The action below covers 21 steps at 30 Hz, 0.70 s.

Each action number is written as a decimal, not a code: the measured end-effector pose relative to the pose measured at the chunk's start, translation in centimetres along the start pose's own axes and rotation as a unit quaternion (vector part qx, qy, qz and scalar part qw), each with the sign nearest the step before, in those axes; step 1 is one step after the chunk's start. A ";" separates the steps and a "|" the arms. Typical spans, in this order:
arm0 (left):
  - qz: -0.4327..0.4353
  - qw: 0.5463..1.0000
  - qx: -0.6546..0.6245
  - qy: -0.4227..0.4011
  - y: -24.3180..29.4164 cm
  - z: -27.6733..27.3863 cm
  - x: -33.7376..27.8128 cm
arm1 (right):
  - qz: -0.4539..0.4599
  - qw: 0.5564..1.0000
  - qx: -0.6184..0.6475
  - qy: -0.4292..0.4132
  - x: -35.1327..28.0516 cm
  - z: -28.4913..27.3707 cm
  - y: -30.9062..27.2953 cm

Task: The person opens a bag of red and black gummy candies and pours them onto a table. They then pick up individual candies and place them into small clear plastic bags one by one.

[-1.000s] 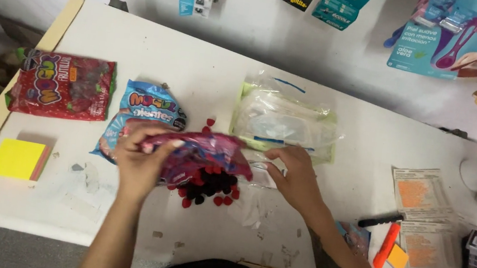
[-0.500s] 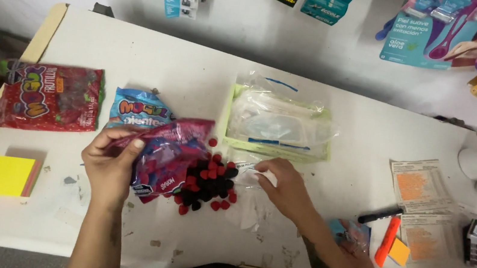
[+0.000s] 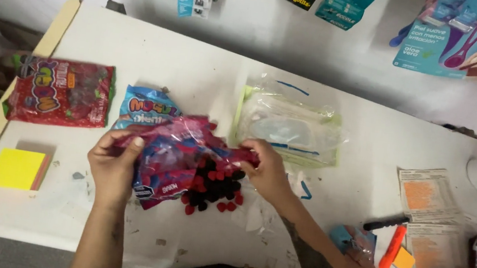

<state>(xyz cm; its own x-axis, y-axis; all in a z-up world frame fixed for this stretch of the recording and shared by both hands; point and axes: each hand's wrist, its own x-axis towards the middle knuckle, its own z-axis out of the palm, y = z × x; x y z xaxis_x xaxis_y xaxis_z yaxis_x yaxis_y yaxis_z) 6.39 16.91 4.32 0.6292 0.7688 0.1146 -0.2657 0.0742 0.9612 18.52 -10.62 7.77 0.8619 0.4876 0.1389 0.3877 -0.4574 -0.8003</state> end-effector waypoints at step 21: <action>-0.218 0.961 -0.052 0.159 4.0 3.0 -0.9 | 0.111 0.991 -0.006 -0.078 -2.0 -3.4 -1.3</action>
<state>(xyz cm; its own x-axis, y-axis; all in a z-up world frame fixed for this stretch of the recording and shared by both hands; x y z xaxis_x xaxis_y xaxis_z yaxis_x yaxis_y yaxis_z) 6.99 14.64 8.78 0.4462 0.8041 -0.3928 -0.1090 0.4845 0.8680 17.41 -13.52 10.50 0.8662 0.4818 -0.1323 0.1985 -0.5748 -0.7939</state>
